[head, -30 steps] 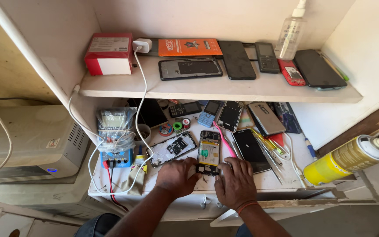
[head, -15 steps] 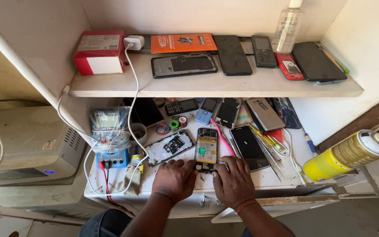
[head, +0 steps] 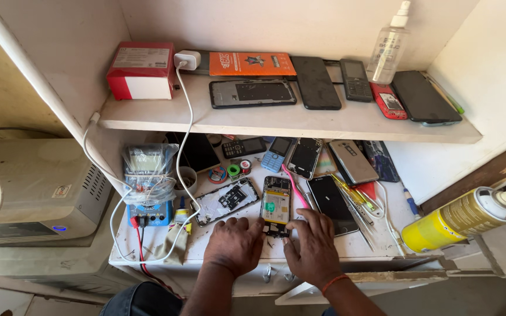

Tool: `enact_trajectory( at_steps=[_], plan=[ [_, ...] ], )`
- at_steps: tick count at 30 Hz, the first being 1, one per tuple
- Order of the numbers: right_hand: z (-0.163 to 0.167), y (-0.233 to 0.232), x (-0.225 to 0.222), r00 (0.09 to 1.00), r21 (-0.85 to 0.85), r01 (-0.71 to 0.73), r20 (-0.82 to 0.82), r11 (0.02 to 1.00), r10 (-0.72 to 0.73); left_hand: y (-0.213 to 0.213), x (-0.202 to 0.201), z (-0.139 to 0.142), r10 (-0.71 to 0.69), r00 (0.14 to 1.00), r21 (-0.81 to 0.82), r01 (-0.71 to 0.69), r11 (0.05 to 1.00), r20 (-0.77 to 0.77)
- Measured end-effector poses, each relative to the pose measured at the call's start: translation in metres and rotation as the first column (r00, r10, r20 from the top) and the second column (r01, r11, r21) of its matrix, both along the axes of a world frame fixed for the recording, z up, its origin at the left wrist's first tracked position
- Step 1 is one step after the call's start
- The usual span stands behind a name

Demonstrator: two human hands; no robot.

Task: The person works at a repair bench on a disassembled smartphone, using a small screwdriver to work on the phone's internal components while holding the device steady with the other hand. Various phones, tools, and a power supply are arranged on the bench and shelf around them.

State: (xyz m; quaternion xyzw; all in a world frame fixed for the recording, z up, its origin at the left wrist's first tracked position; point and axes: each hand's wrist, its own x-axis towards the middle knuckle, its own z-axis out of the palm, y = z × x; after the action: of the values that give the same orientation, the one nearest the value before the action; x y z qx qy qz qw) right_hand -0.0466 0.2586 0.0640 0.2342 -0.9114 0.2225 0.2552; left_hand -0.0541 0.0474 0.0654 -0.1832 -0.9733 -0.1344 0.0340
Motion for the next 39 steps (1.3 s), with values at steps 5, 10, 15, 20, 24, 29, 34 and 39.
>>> enact_trajectory(
  at_steps=[5,10,15,20,24,29,34,39],
  plan=[
    [-0.002,0.02,0.003,0.991,-0.13,0.077,-0.103,0.989,-0.091,0.002,0.001,-0.006,-0.023,0.996,0.023,0.025,0.999,-0.082],
    [0.003,0.075,-0.004,0.916,-0.246,0.364,-0.083,0.898,-0.394,0.002,0.003,-0.013,-0.031,0.992,0.046,0.037,0.998,-0.119],
    [-0.001,0.096,-0.012,0.907,-0.327,0.42,0.131,0.847,-0.399,0.004,0.004,-0.018,-0.02,0.987,0.05,0.029,0.998,-0.159],
    [-0.003,0.088,-0.007,0.878,-0.307,0.476,0.23,0.824,-0.421,0.003,0.004,-0.016,0.013,0.993,0.048,-0.007,0.999,-0.119],
    [-0.004,0.072,-0.015,0.909,-0.299,0.409,0.216,0.862,-0.357,0.004,0.004,-0.014,0.028,0.995,0.055,-0.023,0.998,-0.096],
    [0.002,0.05,-0.068,0.948,-0.112,0.293,0.162,0.95,-0.273,0.003,0.005,-0.015,0.025,0.995,0.069,-0.019,0.997,-0.096],
    [0.022,0.034,-0.117,0.914,0.152,0.239,0.298,0.959,-0.275,0.002,0.006,-0.015,0.019,0.991,0.085,-0.008,0.996,-0.13],
    [0.044,0.019,-0.128,0.761,0.39,0.251,0.487,0.886,-0.429,0.004,0.008,-0.015,0.033,0.995,0.109,-0.022,0.994,-0.097]
  ],
)
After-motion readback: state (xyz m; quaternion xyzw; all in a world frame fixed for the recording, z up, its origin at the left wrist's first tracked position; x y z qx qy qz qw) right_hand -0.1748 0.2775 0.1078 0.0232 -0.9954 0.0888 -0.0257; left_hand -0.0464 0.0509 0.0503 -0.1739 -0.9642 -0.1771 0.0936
